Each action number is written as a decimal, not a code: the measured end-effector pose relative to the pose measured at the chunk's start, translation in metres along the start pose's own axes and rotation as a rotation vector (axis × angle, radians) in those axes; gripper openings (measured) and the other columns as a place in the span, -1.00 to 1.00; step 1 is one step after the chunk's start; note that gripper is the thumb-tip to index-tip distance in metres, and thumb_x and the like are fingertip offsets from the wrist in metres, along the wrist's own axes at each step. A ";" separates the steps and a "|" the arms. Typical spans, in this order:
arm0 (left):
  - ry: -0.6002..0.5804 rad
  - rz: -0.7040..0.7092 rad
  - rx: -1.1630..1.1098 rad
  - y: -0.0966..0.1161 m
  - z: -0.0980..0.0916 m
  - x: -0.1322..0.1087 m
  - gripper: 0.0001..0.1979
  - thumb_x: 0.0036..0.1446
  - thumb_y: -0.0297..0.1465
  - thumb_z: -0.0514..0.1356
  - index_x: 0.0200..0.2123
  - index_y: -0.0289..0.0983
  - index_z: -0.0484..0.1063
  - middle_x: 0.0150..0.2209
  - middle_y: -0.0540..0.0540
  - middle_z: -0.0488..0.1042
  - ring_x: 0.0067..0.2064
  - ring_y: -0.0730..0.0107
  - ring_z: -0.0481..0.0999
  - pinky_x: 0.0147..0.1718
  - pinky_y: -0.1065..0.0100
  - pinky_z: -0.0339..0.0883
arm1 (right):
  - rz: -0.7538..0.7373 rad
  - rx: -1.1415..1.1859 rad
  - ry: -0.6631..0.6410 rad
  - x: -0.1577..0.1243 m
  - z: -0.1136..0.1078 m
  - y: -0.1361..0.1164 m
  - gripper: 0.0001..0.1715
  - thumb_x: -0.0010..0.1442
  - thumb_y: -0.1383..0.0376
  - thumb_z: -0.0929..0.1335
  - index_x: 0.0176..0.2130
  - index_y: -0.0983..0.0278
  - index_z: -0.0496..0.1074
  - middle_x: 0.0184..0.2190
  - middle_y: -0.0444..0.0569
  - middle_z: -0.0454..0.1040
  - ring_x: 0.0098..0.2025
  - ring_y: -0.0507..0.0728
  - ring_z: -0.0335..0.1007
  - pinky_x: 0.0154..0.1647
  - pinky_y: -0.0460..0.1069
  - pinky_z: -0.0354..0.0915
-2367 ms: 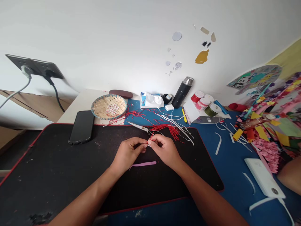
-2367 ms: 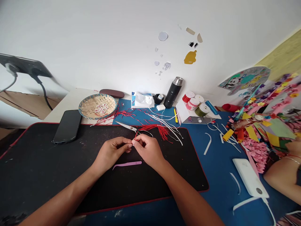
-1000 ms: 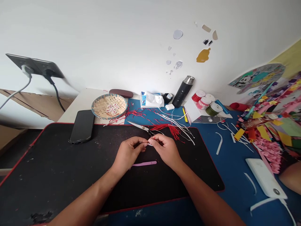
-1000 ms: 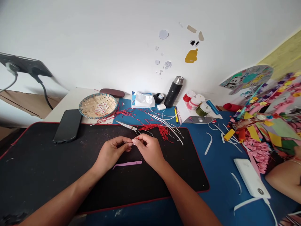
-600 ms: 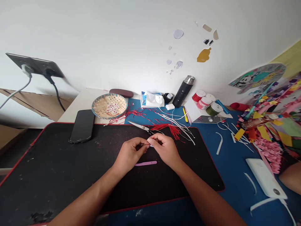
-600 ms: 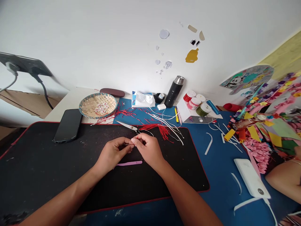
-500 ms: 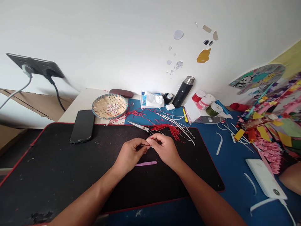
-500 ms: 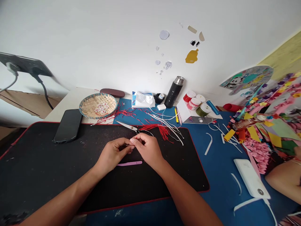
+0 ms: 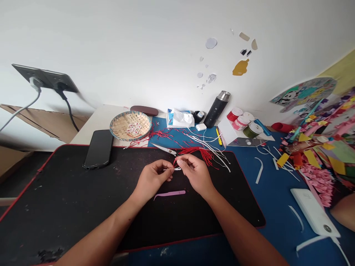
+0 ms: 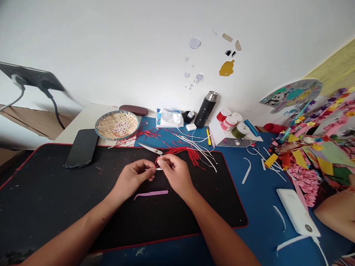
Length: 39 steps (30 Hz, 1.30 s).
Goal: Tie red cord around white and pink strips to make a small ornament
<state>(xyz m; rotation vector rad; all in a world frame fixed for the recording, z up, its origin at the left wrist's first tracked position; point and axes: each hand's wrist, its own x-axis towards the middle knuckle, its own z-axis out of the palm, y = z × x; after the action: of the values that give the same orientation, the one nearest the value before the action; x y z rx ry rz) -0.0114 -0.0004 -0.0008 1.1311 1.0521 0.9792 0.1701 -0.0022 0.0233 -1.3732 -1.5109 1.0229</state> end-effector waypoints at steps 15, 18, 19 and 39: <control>0.081 0.070 0.103 -0.003 0.000 -0.003 -0.76 0.17 -0.19 0.34 -0.27 -0.26 0.59 -0.36 -0.06 0.60 -0.36 0.35 0.55 -0.31 0.36 0.43 | -0.081 -0.224 0.000 -0.006 0.010 -0.001 -0.78 0.33 0.17 0.42 -0.13 0.21 0.64 -0.53 -0.17 0.45 -0.49 0.05 0.33 -0.38 -0.04 0.25; 0.073 0.125 0.166 -0.005 0.001 -0.004 -0.80 0.20 -0.23 0.32 -0.27 -0.25 0.60 -0.32 -0.08 0.62 -0.30 0.31 0.57 -0.28 0.35 0.43 | -0.073 -0.213 -0.015 -0.005 0.012 -0.001 -0.79 0.33 0.18 0.41 -0.18 0.22 0.63 -0.52 -0.16 0.46 -0.48 0.05 0.33 -0.38 -0.05 0.24; 0.072 0.132 0.175 -0.005 0.001 -0.004 -0.81 0.20 -0.24 0.32 -0.27 -0.25 0.60 -0.32 -0.08 0.63 -0.30 0.31 0.57 -0.28 0.34 0.43 | -0.069 -0.202 -0.018 -0.004 0.012 -0.001 -0.79 0.33 0.18 0.41 -0.20 0.22 0.63 -0.52 -0.16 0.46 -0.48 0.05 0.33 -0.38 -0.04 0.24; 0.158 0.100 -0.041 0.000 0.001 -0.001 -0.71 0.21 -0.14 0.34 -0.29 -0.26 0.47 -0.40 -0.01 0.54 -0.42 0.39 0.55 -0.38 0.36 0.49 | 0.016 -0.107 -0.105 -0.004 0.010 -0.001 -0.75 0.32 0.15 0.42 -0.28 0.25 0.62 -0.47 -0.12 0.50 -0.45 0.04 0.26 -0.40 -0.04 0.17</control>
<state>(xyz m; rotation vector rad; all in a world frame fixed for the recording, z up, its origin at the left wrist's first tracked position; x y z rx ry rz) -0.0102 -0.0013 -0.0008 1.0952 1.1048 1.1801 0.1606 -0.0065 0.0212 -1.4268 -1.6550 1.0518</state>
